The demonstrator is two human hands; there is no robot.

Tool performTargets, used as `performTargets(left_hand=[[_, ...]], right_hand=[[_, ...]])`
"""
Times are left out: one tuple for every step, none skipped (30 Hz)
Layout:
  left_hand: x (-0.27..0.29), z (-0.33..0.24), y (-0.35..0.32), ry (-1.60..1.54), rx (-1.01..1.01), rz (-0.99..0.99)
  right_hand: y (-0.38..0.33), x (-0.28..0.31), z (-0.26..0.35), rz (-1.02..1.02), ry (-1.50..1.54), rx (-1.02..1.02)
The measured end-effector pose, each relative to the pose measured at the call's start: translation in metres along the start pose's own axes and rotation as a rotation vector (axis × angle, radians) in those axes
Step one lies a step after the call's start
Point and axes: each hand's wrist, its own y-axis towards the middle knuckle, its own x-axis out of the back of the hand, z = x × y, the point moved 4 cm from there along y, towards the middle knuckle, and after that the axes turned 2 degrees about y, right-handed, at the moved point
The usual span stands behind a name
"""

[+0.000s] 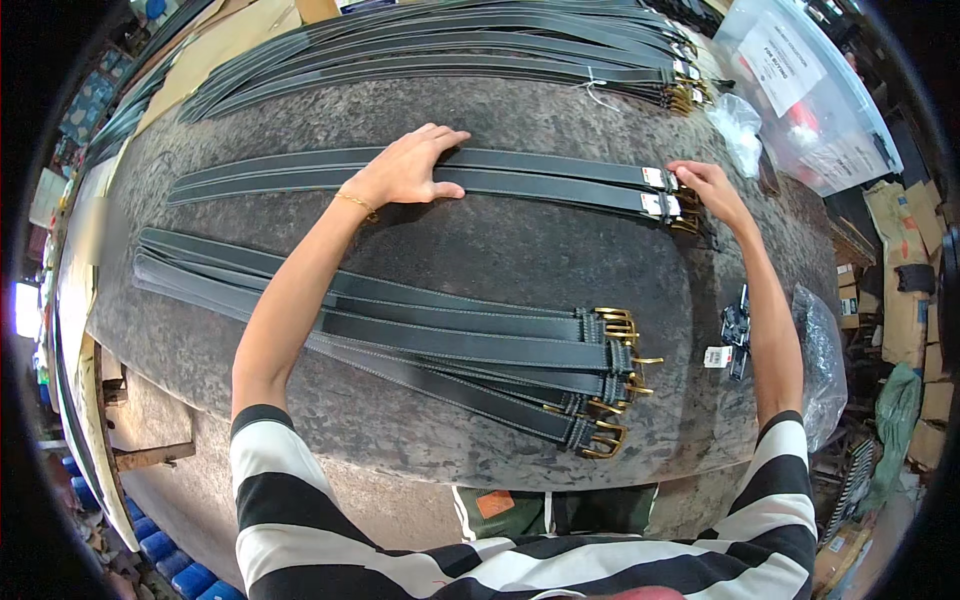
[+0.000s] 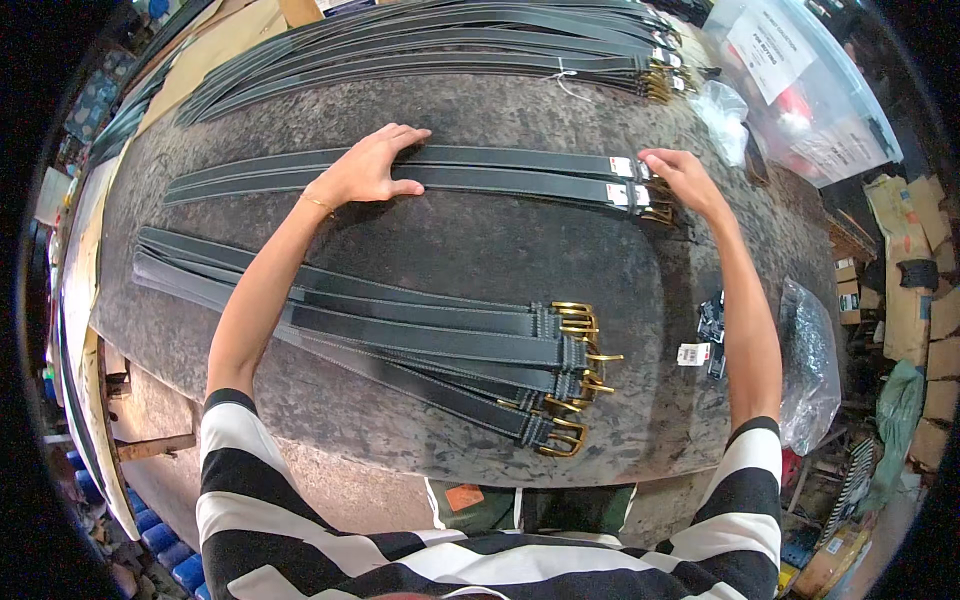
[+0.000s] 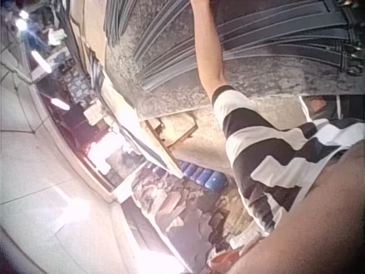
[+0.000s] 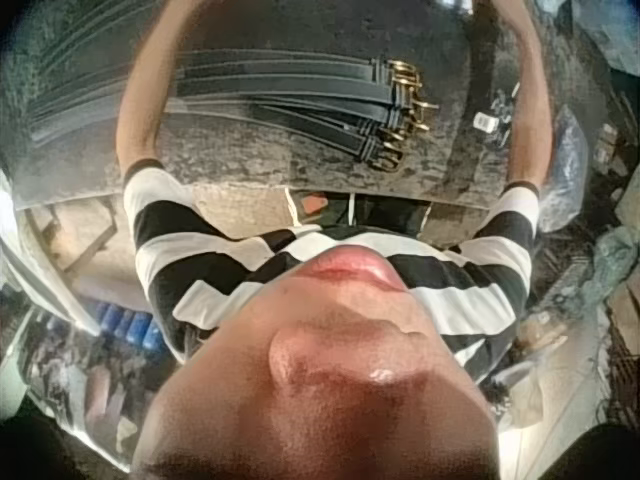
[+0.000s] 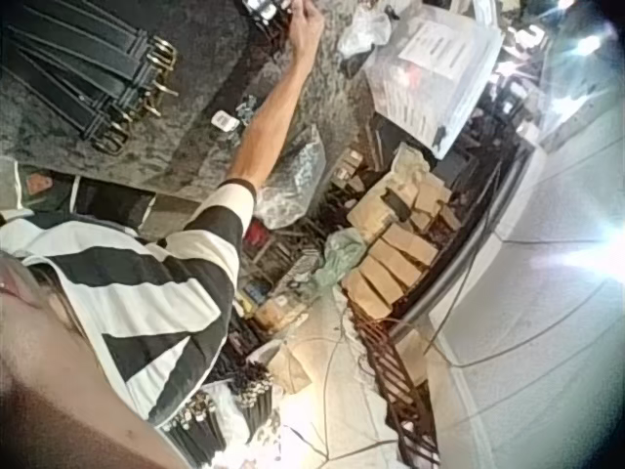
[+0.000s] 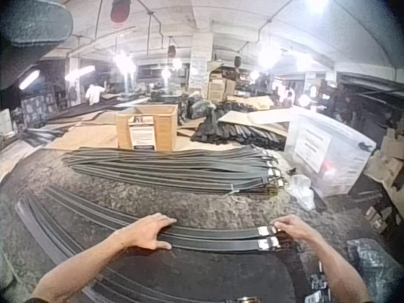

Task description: Attaching hardware components and adhesive tags to a batch of finished leather belts on a workshop bench.

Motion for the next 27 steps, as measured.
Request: performTargets(left_hand=[[0.001, -0.001, 0.000, -0.016, 0.008, 0.004], [0.002, -0.002, 0.001, -0.031, 0.017, 0.009], [0.000, -0.005, 0.002, -0.040, 0.038, 0.021], [-0.001, -0.007, 0.002, -0.035, 0.033, 0.025], [-0.002, -0.007, 0.000, -0.013, 0.032, 0.015], [-0.004, -0.008, -0.001, 0.009, 0.031, 0.006], [-0.004, -0.009, -0.002, 0.011, 0.029, 0.014], [-0.004, -0.011, -0.003, 0.043, 0.021, -0.009], [-0.005, -0.014, -0.004, 0.073, 0.014, -0.031], [-0.008, -0.017, -0.004, 0.067, 0.018, -0.012], [-0.002, -0.028, -0.009, 0.194, -0.018, -0.122], [0.003, -0.039, -0.015, 0.320, -0.056, -0.231], [0.012, -0.065, -0.021, 0.248, -0.049, -0.314], [0.016, -0.096, -0.029, 0.243, -0.041, -0.288], [0.019, -0.131, -0.042, 0.036, -0.008, -0.225], [0.018, -0.162, -0.055, -0.165, 0.026, -0.165], [0.007, -0.191, -0.062, -0.209, -0.017, -0.079], [0.000, -0.217, -0.071, -0.244, -0.049, 0.006], [-0.014, -0.235, -0.075, -0.243, -0.068, -0.004], [-0.028, -0.247, -0.075, -0.240, -0.095, -0.018], [-0.037, -0.252, -0.074, -0.249, -0.045, -0.040], [-0.035, -0.257, -0.071, -0.265, -0.024, -0.051], [-0.029, -0.262, -0.069, -0.215, -0.053, -0.082], [-0.022, -0.267, -0.068, -0.167, -0.085, -0.116], [-0.015, -0.273, -0.074, -0.127, -0.095, -0.171], [-0.011, -0.278, -0.078, -0.148, -0.055, -0.219], [-0.010, -0.284, -0.082, -0.175, -0.034, -0.219]], right_hand=[[-0.001, -0.001, 0.002, 0.001, -0.016, 0.071], [-0.002, -0.005, -0.003, -0.035, 0.063, 0.096], [-0.003, -0.005, -0.006, -0.049, 0.041, 0.099], [-0.004, -0.007, -0.005, -0.064, 0.022, 0.103], [-0.002, -0.008, -0.003, -0.069, 0.028, 0.101], [0.000, -0.010, -0.003, -0.048, -0.006, 0.075], [0.001, -0.012, -0.002, -0.025, -0.040, 0.049], [-0.001, -0.013, -0.002, -0.025, -0.031, 0.044], [-0.004, -0.011, 0.002, -0.111, -0.079, 0.149], [-0.009, -0.012, 0.008, -0.190, -0.123, 0.249], [-0.017, -0.009, 0.019, -0.256, -0.143, 0.262], [-0.028, -0.001, 0.029, -0.393, -0.124, 0.283], [-0.050, 0.004, 0.051, -0.389, -0.037, 0.272], [-0.075, 0.007, 0.075, -0.397, 0.045, 0.266], [-0.105, -0.004, 0.095, -0.320, 0.074, 0.275], [-0.138, -0.021, 0.117, -0.247, 0.103, 0.290], [-0.165, -0.042, 0.135, -0.130, 0.080, 0.380], [-0.184, -0.067, 0.143, 0.024, 0.096, 0.401], [-0.202, -0.093, 0.144, 0.064, 0.061, 0.387], [-0.210, -0.110, 0.139, 0.005, 0.181, 0.283], [-0.216, -0.115, 0.136, -0.024, 0.195, 0.277], [-0.220, -0.112, 0.133, -0.059, 0.205, 0.271], [-0.226, -0.107, 0.142, -0.170, 0.063, 0.396], [-0.229, -0.103, 0.152, -0.278, -0.088, 0.515], [-0.231, -0.105, 0.160, -0.352, -0.068, 0.590], [-0.238, -0.101, 0.165, -0.352, -0.006, 0.586], [-0.252, -0.093, 0.166, -0.325, 0.071, 0.562]])
